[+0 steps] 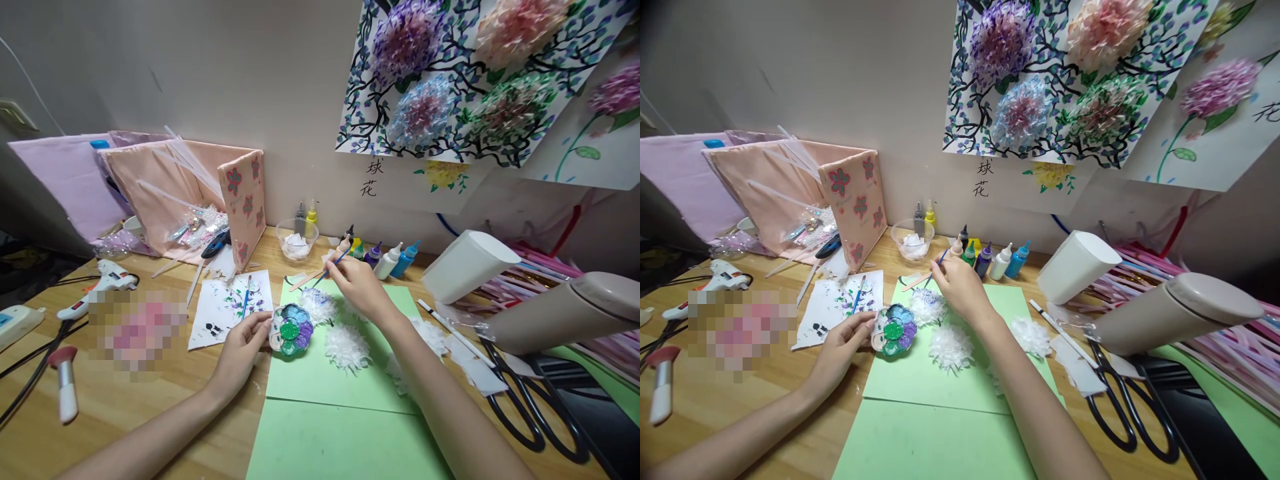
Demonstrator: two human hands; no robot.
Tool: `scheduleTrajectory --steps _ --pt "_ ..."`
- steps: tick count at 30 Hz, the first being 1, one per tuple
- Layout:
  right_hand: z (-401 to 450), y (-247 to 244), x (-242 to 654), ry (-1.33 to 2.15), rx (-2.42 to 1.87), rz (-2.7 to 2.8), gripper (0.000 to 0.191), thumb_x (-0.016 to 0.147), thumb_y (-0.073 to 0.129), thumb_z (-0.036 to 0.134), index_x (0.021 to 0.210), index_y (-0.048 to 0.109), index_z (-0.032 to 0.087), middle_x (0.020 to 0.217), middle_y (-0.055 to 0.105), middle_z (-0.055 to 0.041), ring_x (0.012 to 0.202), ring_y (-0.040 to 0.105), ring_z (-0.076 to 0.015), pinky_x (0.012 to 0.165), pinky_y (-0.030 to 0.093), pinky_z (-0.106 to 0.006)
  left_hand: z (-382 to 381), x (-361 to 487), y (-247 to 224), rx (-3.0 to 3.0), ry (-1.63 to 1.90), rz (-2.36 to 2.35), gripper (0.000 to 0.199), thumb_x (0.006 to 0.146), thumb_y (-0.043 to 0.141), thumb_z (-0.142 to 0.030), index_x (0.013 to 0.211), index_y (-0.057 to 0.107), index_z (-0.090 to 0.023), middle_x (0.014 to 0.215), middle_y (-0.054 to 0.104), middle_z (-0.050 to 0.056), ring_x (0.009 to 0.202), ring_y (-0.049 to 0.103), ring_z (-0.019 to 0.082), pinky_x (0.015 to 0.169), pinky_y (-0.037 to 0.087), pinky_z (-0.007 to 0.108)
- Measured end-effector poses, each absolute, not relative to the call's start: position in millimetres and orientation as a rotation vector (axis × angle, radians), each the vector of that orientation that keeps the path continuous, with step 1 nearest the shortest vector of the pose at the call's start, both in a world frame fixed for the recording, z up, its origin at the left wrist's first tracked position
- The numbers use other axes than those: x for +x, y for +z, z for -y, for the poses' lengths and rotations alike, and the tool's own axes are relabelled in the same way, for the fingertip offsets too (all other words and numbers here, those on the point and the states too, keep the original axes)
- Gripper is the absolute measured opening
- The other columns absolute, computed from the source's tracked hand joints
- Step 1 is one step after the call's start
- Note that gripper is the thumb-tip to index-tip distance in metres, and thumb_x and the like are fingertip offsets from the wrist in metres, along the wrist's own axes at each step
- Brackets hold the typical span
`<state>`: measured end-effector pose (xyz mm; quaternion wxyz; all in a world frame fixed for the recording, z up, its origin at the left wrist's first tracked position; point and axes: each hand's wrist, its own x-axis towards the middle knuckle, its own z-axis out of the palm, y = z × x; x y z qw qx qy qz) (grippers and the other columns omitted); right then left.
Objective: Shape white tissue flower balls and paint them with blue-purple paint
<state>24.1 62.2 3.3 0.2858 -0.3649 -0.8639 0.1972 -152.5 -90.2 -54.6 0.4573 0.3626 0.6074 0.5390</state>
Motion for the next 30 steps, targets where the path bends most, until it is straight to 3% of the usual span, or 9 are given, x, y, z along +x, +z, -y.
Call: scheduleTrajectory --steps 6,12,17,30 --pt "-63 7 26 0.514 -0.971 2.255 0.027 0.090 0.034 0.027 0.079 0.056 0.017 0.079 0.061 -0.0055 0.077 0.056 -0.0182 0.067 0.038 -0.027 90 -153 -57 0.892 1.332 -1.513 0.030 0.075 0.057 -0.039 0.095 0.060 -0.017 0.087 0.065 0.002 0.074 0.061 0.014 0.066 0.051 0.023" --pt "-63 3 25 0.526 -0.982 2.311 0.029 0.089 0.036 0.028 0.072 0.056 0.017 0.079 0.061 -0.0059 0.075 0.057 -0.0184 0.066 0.039 -0.027 90 -154 -59 0.902 1.322 -1.497 0.031 0.076 0.056 -0.038 0.097 0.058 -0.016 0.087 0.065 0.002 0.074 0.061 0.014 0.066 0.051 0.023" --pt "-63 4 25 0.517 -0.939 2.235 0.029 0.090 0.033 0.028 0.077 0.057 0.018 0.080 0.061 -0.0053 0.078 0.057 -0.0181 0.068 0.039 -0.027 91 -153 -58 0.902 1.323 -1.477 0.030 0.078 0.055 -0.038 0.097 0.057 -0.016 0.085 0.064 0.001 0.073 0.060 0.013 0.065 0.050 0.022" --pt "-57 16 26 0.611 -0.879 2.100 0.030 0.088 0.039 0.026 0.063 0.051 0.017 0.080 0.060 -0.0040 0.076 0.057 -0.0159 0.069 0.039 -0.026 90 -152 -57 0.899 1.332 -1.482 0.029 0.078 0.055 -0.038 0.096 0.058 -0.016 0.085 0.064 0.000 0.072 0.059 0.011 0.064 0.050 0.019"
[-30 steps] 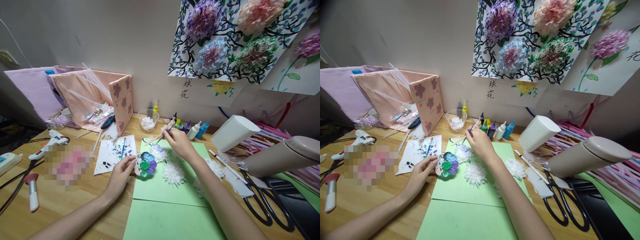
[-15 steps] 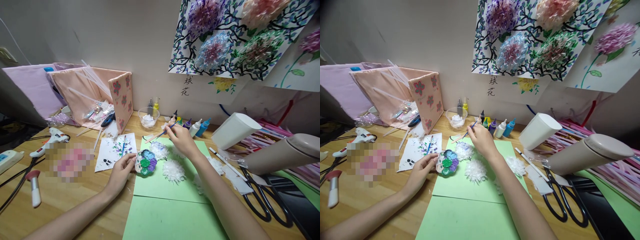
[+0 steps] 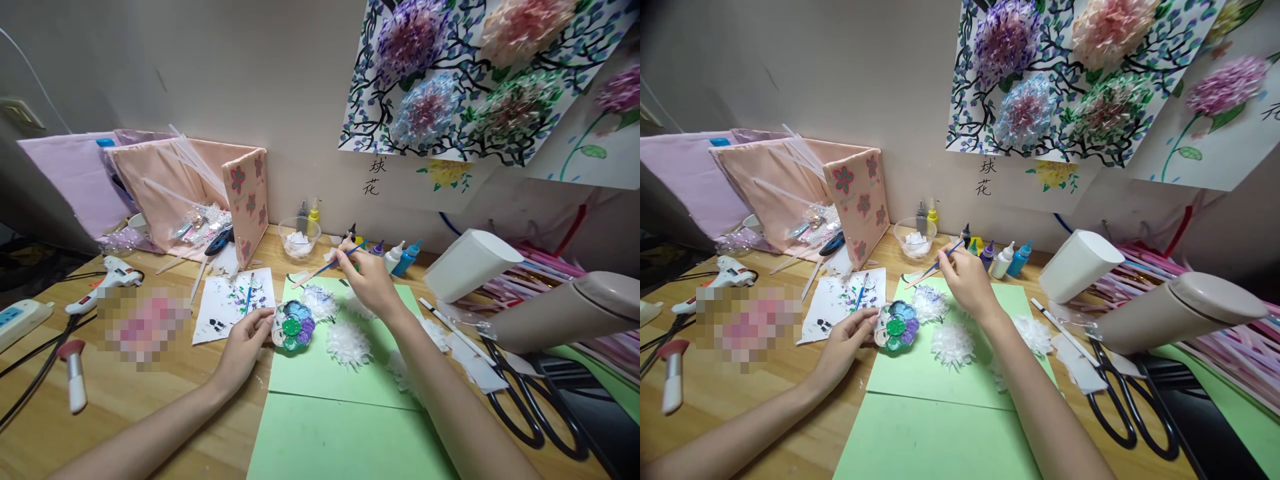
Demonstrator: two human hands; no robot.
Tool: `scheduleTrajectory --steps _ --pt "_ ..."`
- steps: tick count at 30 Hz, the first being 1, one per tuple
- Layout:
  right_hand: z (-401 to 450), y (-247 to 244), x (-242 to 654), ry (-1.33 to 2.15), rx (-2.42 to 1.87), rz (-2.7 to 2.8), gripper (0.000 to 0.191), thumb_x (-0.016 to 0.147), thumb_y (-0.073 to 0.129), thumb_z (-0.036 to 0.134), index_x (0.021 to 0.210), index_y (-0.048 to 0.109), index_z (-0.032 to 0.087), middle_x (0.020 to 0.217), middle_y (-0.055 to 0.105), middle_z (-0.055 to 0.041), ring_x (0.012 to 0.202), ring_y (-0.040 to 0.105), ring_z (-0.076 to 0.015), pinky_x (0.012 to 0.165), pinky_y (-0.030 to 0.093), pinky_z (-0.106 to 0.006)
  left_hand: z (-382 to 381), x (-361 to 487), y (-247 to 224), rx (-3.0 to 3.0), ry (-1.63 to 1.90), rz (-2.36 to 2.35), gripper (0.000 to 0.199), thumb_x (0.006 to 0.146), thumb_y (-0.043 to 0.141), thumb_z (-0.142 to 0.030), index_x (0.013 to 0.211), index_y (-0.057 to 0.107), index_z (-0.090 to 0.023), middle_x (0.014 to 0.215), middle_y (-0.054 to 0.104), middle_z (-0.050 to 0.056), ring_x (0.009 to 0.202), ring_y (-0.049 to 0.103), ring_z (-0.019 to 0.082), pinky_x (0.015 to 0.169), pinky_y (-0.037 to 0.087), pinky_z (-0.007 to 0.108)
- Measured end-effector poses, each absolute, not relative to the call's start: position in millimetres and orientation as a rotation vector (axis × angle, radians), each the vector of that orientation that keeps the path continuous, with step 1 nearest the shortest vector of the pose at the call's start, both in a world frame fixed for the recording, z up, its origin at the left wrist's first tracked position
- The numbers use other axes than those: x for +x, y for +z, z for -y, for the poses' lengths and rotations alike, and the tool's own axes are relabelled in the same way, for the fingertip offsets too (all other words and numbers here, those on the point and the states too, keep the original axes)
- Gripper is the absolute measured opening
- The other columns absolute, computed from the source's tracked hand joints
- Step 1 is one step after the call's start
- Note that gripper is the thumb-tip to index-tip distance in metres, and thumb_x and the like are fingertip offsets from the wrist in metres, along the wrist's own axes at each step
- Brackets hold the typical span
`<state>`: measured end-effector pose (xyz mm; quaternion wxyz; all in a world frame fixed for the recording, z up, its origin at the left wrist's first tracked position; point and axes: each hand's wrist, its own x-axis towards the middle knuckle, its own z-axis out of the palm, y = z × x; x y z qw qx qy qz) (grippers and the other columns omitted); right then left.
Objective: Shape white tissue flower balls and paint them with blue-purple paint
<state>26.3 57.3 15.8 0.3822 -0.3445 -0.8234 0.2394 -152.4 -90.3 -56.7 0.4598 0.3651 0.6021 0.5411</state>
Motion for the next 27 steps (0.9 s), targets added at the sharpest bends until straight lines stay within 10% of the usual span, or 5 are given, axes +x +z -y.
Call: scheduleTrajectory --steps 27 --pt "-24 27 16 0.513 -0.451 2.461 0.028 0.091 0.035 0.029 0.074 0.053 0.016 0.066 0.054 -0.0027 0.063 0.046 -0.0135 0.060 0.035 -0.025 90 -153 -59 0.910 1.306 -1.493 0.038 0.076 0.055 -0.040 0.103 0.057 -0.013 0.092 0.066 0.005 0.074 0.061 0.016 0.067 0.052 0.026"
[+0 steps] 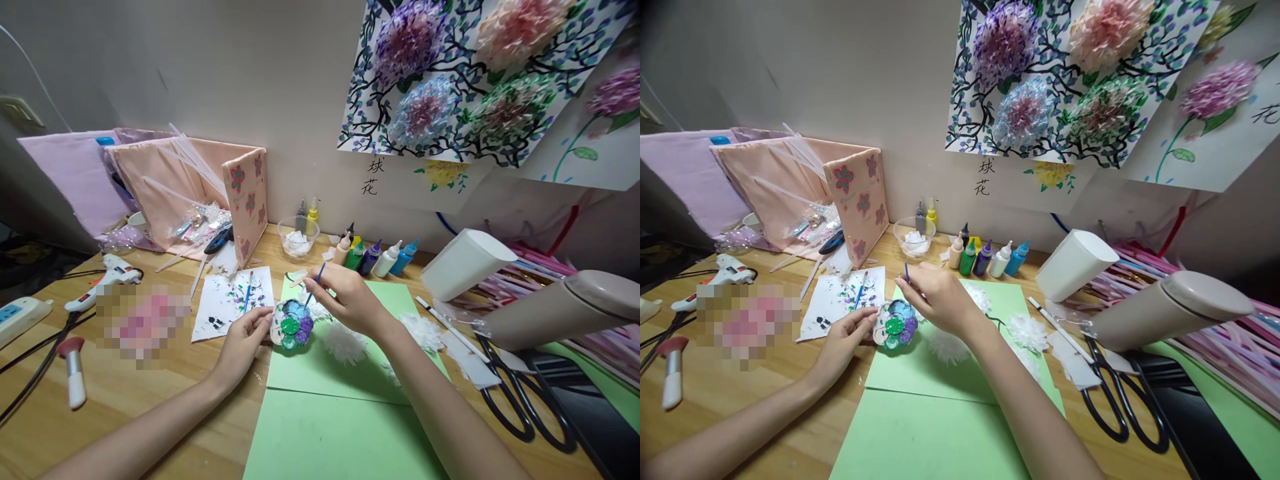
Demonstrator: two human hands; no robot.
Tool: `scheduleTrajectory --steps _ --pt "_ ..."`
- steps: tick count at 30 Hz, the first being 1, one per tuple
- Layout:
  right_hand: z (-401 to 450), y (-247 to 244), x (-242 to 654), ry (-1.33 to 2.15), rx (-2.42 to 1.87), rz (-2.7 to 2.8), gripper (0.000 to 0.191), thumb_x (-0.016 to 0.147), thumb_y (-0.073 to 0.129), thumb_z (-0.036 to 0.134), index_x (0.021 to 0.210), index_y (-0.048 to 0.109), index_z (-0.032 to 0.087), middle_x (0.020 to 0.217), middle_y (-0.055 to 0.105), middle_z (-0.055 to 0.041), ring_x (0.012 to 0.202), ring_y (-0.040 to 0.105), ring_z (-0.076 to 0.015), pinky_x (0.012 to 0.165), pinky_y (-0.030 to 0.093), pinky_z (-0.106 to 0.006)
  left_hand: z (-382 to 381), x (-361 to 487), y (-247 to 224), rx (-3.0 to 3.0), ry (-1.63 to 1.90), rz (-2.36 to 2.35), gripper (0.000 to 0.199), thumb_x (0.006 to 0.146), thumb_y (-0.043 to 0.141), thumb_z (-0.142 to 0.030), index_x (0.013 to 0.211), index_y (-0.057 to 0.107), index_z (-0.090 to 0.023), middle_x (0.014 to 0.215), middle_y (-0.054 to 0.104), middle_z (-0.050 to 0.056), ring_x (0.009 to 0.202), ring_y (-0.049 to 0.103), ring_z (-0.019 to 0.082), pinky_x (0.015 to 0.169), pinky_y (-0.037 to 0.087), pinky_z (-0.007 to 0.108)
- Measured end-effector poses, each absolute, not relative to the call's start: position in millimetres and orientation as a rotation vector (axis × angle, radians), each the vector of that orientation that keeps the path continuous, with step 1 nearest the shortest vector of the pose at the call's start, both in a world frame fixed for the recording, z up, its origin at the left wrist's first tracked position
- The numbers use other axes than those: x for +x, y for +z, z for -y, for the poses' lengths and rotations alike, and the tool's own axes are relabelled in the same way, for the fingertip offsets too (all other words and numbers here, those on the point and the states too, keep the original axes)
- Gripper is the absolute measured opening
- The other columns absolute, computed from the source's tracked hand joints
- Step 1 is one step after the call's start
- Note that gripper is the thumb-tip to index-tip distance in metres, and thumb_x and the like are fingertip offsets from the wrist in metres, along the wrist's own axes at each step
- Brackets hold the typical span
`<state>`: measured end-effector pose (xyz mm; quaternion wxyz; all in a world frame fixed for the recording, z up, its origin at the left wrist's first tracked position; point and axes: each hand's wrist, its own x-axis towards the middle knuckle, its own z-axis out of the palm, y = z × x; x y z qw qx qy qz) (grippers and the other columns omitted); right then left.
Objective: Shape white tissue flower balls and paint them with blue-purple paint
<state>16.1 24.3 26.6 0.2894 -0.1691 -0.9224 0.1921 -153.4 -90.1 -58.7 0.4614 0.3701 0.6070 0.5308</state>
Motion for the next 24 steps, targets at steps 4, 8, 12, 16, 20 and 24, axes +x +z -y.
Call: scheduleTrajectory --steps 4,8,12,16,20,24 --pt "-24.2 28.9 17.3 0.511 -0.475 2.500 0.028 0.092 0.033 0.029 0.079 0.055 0.016 0.067 0.054 -0.0029 0.065 0.047 -0.0141 0.062 0.036 -0.025 89.2 -153.8 -57.9 0.914 1.304 -1.493 0.038 0.076 0.055 -0.041 0.102 0.058 -0.013 0.092 0.066 0.005 0.075 0.061 0.016 0.068 0.052 0.027" --pt "-23.7 30.2 18.2 0.527 -0.454 2.491 0.028 0.092 0.033 0.028 0.076 0.054 0.017 0.065 0.053 -0.0020 0.063 0.047 -0.0135 0.060 0.036 -0.024 89.1 -153.7 -58.6 0.907 1.308 -1.504 0.039 0.074 0.057 -0.042 0.101 0.060 -0.014 0.087 0.067 0.004 0.071 0.062 0.016 0.067 0.052 0.027" --pt "-23.5 29.9 18.5 0.522 -0.462 2.472 0.028 0.092 0.033 0.028 0.074 0.052 0.017 0.064 0.052 -0.0014 0.061 0.045 -0.0129 0.060 0.035 -0.024 90.0 -153.1 -58.8 0.913 1.324 -1.481 0.038 0.075 0.057 -0.041 0.102 0.059 -0.014 0.086 0.067 0.004 0.071 0.062 0.015 0.067 0.052 0.026" --pt "-23.0 30.2 17.7 0.540 -0.479 2.506 0.028 0.092 0.033 0.029 0.077 0.053 0.016 0.067 0.054 -0.0028 0.062 0.047 -0.0130 0.059 0.035 -0.024 90.7 -152.8 -58.3 0.918 1.331 -1.483 0.037 0.075 0.056 -0.040 0.101 0.058 -0.014 0.092 0.066 0.005 0.076 0.061 0.016 0.066 0.052 0.026" --pt "-22.3 31.3 17.4 0.546 -0.505 2.494 0.029 0.092 0.033 0.028 0.077 0.054 0.015 0.067 0.055 -0.0031 0.063 0.049 -0.0131 0.060 0.036 -0.024 90.4 -152.9 -57.8 0.919 1.342 -1.482 0.037 0.075 0.056 -0.041 0.100 0.059 -0.013 0.091 0.066 0.005 0.075 0.062 0.016 0.066 0.052 0.027" --pt "-23.6 33.5 22.9 0.582 -0.504 2.461 0.028 0.091 0.035 0.029 0.073 0.053 0.017 0.065 0.055 -0.0016 0.061 0.049 -0.0126 0.059 0.036 -0.024 90.3 -152.3 -55.3 0.906 1.342 -1.483 0.035 0.074 0.057 -0.041 0.097 0.059 -0.014 0.087 0.066 0.004 0.072 0.062 0.015 0.065 0.052 0.026"
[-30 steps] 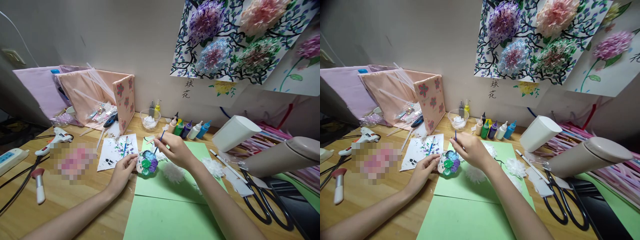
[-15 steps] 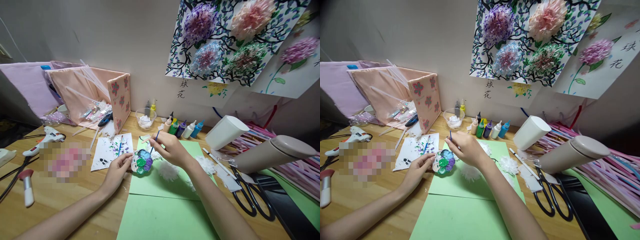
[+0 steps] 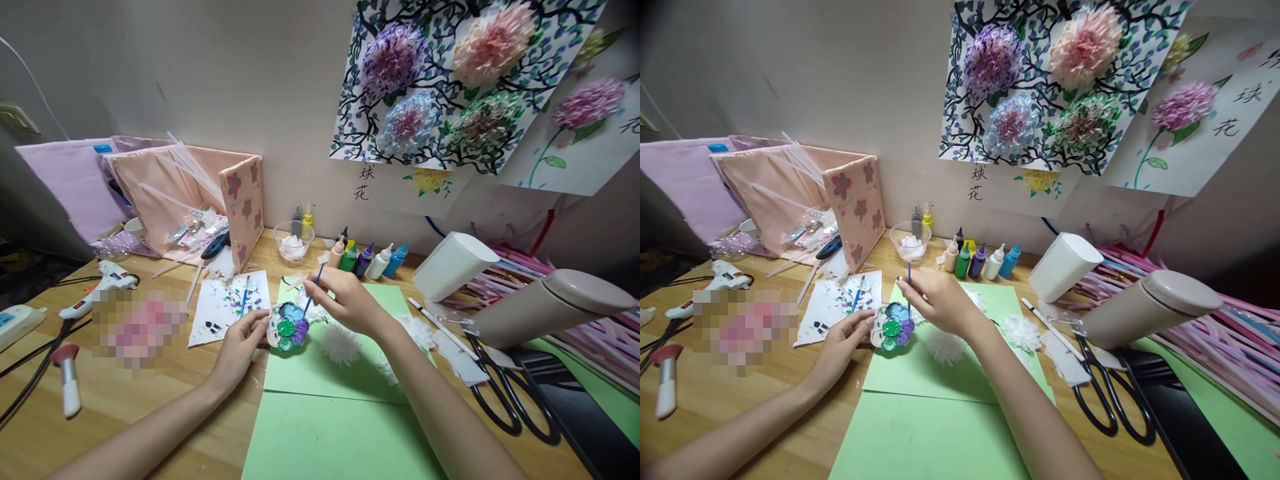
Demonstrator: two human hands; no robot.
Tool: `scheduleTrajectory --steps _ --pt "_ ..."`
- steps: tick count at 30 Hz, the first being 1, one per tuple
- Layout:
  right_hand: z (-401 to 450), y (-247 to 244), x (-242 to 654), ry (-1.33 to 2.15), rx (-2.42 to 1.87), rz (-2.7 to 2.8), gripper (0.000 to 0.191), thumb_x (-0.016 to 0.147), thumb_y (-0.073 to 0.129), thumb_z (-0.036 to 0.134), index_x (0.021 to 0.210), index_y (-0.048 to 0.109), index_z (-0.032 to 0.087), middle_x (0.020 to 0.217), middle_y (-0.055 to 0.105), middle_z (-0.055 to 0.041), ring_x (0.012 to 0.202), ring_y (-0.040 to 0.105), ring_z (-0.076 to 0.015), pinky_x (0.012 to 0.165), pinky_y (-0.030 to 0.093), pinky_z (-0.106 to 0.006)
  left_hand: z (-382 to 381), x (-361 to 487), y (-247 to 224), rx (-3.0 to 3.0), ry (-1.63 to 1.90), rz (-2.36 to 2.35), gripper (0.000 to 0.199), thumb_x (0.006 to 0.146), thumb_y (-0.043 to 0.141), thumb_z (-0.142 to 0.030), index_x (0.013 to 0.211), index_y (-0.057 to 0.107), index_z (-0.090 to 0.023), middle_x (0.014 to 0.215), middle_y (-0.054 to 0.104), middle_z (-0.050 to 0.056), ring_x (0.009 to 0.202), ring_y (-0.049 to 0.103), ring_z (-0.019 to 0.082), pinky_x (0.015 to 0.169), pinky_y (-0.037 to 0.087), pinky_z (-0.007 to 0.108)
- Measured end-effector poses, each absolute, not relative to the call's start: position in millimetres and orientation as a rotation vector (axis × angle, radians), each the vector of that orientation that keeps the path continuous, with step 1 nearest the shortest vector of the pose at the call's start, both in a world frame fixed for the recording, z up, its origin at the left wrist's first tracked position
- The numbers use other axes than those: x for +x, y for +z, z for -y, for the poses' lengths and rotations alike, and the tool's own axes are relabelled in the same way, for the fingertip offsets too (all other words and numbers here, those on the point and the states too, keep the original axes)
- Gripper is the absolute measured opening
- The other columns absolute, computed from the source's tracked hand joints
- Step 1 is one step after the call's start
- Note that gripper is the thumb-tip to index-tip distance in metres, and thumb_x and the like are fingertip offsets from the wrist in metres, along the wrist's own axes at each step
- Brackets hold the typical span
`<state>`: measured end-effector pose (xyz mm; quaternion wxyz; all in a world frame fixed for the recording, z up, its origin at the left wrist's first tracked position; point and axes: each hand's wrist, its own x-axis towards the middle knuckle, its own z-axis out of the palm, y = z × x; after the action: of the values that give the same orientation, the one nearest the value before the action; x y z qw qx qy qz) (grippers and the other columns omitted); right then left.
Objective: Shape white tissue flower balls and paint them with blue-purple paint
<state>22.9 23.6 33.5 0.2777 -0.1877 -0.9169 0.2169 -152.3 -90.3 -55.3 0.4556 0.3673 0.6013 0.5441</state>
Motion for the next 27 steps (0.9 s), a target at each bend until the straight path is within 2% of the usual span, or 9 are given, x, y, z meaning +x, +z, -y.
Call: scheduleTrajectory --steps 6,10,27 --pt "-36 37 43 0.558 -0.745 2.113 0.027 0.091 0.034 0.031 0.077 0.054 0.019 0.074 0.058 -0.0035 0.072 0.055 -0.0154 0.068 0.040 -0.026 91 -152 -52 0.919 1.329 -1.536 0.037 0.072 0.058 -0.043 0.094 0.060 -0.014 0.084 0.066 0.004 0.071 0.062 0.017 0.063 0.053 0.027" --pt "-46 29 50 0.585 -0.856 2.076 0.031 0.091 0.033 0.031 0.077 0.057 0.019 0.083 0.061 -0.0048 0.081 0.058 -0.0181 0.071 0.042 -0.028 90 -153 -53 0.934 1.325 -1.530 0.037 0.072 0.058 -0.042 0.096 0.060 -0.014 0.084 0.065 0.004 0.071 0.061 0.016 0.064 0.053 0.028" --pt "-54 3 39 0.574 -0.984 2.178 0.034 0.091 0.033 0.030 0.073 0.059 0.016 0.077 0.062 -0.0063 0.073 0.059 -0.0173 0.066 0.041 -0.026 90 -153 -54 0.912 1.313 -1.547 0.038 0.070 0.060 -0.043 0.097 0.062 -0.016 0.083 0.066 0.003 0.068 0.062 0.016 0.064 0.053 0.027"
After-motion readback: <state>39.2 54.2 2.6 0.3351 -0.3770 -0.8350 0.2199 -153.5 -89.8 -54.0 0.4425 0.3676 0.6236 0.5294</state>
